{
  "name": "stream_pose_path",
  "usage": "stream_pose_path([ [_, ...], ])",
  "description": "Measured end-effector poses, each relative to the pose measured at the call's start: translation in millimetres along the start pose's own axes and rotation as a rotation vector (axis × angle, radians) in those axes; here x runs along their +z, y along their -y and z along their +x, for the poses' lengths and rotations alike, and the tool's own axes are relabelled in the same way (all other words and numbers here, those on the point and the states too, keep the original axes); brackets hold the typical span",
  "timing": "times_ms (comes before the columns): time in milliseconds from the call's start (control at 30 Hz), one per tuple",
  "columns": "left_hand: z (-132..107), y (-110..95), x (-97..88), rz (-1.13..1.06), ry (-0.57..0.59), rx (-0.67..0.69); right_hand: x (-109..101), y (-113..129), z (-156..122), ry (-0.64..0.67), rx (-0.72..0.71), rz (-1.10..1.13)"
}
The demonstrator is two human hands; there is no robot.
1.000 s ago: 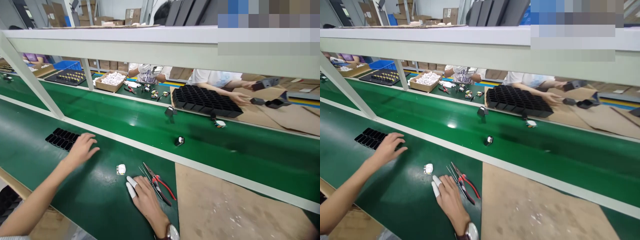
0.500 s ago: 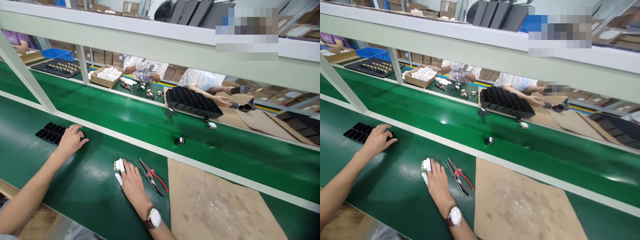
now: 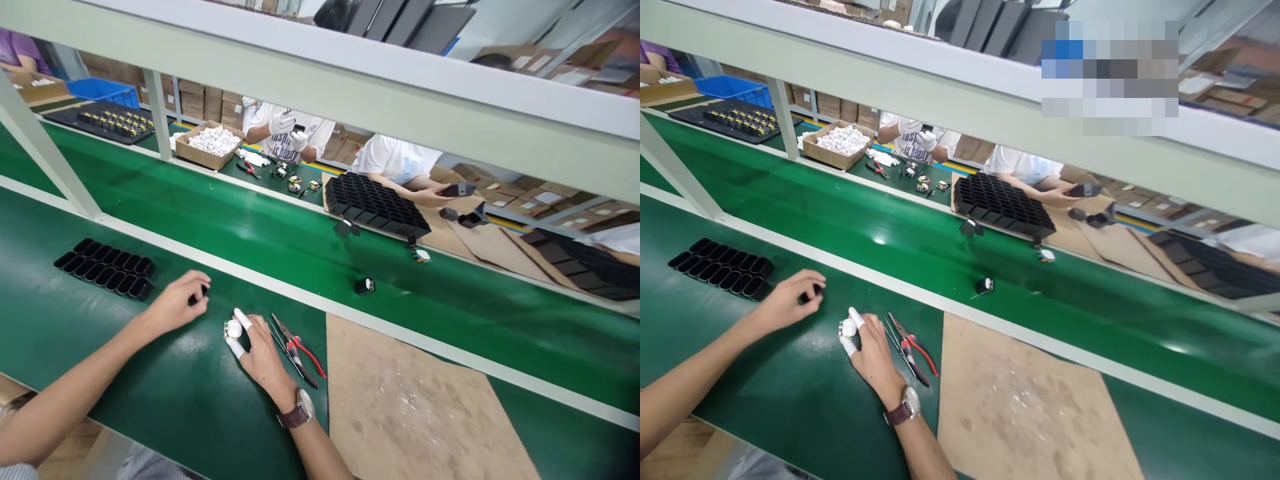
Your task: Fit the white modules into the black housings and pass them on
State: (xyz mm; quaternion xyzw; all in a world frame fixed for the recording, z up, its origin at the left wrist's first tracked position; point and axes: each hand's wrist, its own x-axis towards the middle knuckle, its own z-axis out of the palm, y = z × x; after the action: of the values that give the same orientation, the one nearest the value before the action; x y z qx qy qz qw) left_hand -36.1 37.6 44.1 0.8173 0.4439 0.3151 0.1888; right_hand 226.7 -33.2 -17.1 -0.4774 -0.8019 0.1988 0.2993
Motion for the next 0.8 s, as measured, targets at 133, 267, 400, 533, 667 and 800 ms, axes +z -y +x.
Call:
stream_pose_path([
  [133, -6, -17, 46.9, -0.123, 0.082, 0.011, 0, -1, -3, -0.008, 0.034, 0.031],
  [267, -14, -10, 58.9, -0.15, 0.05, -0.017, -5, 3, -13, 0.026, 0.037, -0.01],
  [400, -18, 0, 43.6, -0.241, 0.074, -0.052, -5, 4, -19, -0.02, 0.044, -0.051],
  [533, -20, 5, 29.8, -0.281, 0.197, -0.134, -3, 3, -18, -0.086, 0.007, -0.083],
  [667, -19, 4, 27.9, -0.28, 0.311, -0.149, -2, 4, -18, -0.129, -0.014, -0.105],
  [800, -21, 4, 34.7, -0.244, 0.351, -0.131, -5, 6, -19, -0.196, 0.002, -0.081],
])
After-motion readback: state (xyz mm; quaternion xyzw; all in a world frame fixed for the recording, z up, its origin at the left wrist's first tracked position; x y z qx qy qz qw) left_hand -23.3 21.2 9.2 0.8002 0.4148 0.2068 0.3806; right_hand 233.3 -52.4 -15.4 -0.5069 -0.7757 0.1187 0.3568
